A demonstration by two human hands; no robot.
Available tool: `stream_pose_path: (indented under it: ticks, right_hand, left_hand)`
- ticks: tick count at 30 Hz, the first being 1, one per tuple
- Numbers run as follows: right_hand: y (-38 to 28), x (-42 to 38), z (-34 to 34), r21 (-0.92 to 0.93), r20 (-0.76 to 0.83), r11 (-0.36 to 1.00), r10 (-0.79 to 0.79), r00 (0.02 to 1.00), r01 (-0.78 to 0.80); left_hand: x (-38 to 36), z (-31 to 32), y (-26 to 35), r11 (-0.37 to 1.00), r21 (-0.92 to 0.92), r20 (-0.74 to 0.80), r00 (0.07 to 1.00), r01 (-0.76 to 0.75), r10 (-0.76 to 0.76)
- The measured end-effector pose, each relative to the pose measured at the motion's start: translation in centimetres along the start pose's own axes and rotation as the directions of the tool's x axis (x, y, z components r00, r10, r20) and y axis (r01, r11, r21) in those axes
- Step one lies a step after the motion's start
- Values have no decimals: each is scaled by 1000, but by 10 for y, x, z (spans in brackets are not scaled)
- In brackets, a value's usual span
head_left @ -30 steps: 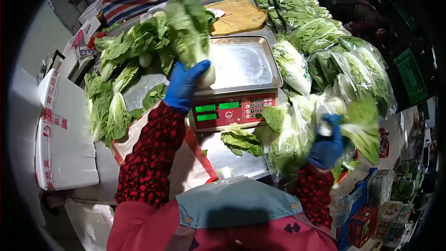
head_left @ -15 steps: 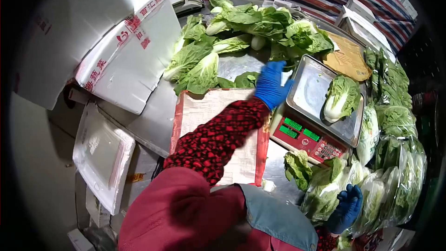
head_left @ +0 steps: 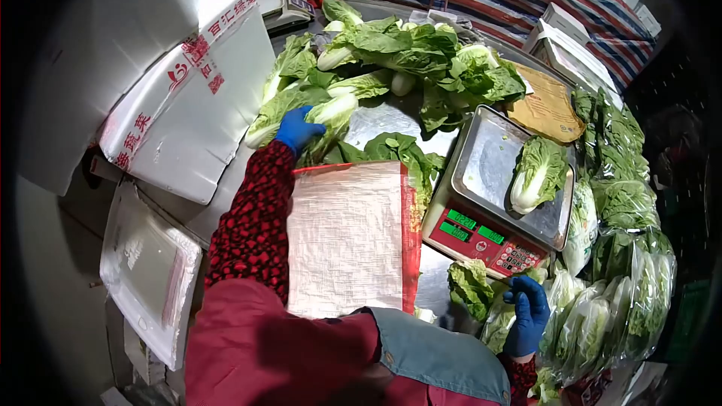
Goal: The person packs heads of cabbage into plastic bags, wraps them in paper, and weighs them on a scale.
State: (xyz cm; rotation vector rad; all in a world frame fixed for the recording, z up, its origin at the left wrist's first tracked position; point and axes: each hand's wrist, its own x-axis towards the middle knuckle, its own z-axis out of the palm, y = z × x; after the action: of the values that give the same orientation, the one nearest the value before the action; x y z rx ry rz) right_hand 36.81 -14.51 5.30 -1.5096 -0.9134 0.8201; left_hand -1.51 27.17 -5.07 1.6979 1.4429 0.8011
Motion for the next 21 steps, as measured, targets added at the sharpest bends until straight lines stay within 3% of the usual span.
stream_pose_path:
  ticks: [1,2,4,5,6,7,8,10,11,12,13,14,15,16,17,18,19,21]
  right_hand:
    - [0,7,3,52,49,998,21,999,-23]
    - [7,17,7,137,131,988,50,990,-68]
    - [14,36,19,323,280,927,100,955,-192]
    - [12,48,32,422,346,869,107,932,-257]
    - [9,59,42,515,462,772,116,879,-373]
    - [13,68,52,590,557,649,103,824,-480]
    - [6,67,66,661,627,511,24,778,-549]
    - [-8,57,87,664,616,490,72,785,-565]
    - [-7,51,87,715,632,373,17,775,-592]
    - [-2,51,83,759,572,354,38,819,-547]
    - [3,53,77,798,513,335,61,856,-501]
    - [4,55,63,793,409,428,154,900,-434]
    - [4,61,50,822,260,494,116,959,-283]
    - [5,65,27,841,225,470,149,963,-269]
    - [-8,72,18,843,34,529,119,992,-92]
    - [-9,84,10,725,-232,675,52,971,137]
    - [-17,93,-1,523,-329,812,-88,940,259]
    - [5,123,-25,-37,-455,955,-279,846,295]
  left_hand:
    - [-13,0,8,972,-109,28,977,-207,212]
    - [-38,2,48,952,-184,67,963,-244,260]
    - [-78,9,124,846,-123,104,841,-519,531]
    - [-88,19,150,680,5,119,675,-734,728]
    - [-100,28,175,529,97,218,536,-843,815]
    - [-113,37,196,343,175,313,382,-923,870]
    - [-130,51,212,233,204,348,293,-951,891]
    - [-151,78,225,75,158,413,135,-985,901]
    - [-156,93,227,-8,147,402,52,-989,914]
    - [-157,105,228,-58,271,366,48,-961,930]
    - [-158,108,229,35,327,296,138,-944,945]
    - [-158,108,234,133,377,221,228,-917,948]
    - [-153,111,231,242,330,104,290,-912,951]
    - [-152,107,230,350,271,10,366,-896,930]
    - [-151,106,220,463,153,-42,463,-873,886]
    - [-151,108,212,537,78,-80,532,-840,843]
    - [-150,109,200,566,57,-38,565,-822,824]
    - [-157,113,178,624,106,63,631,-775,773]
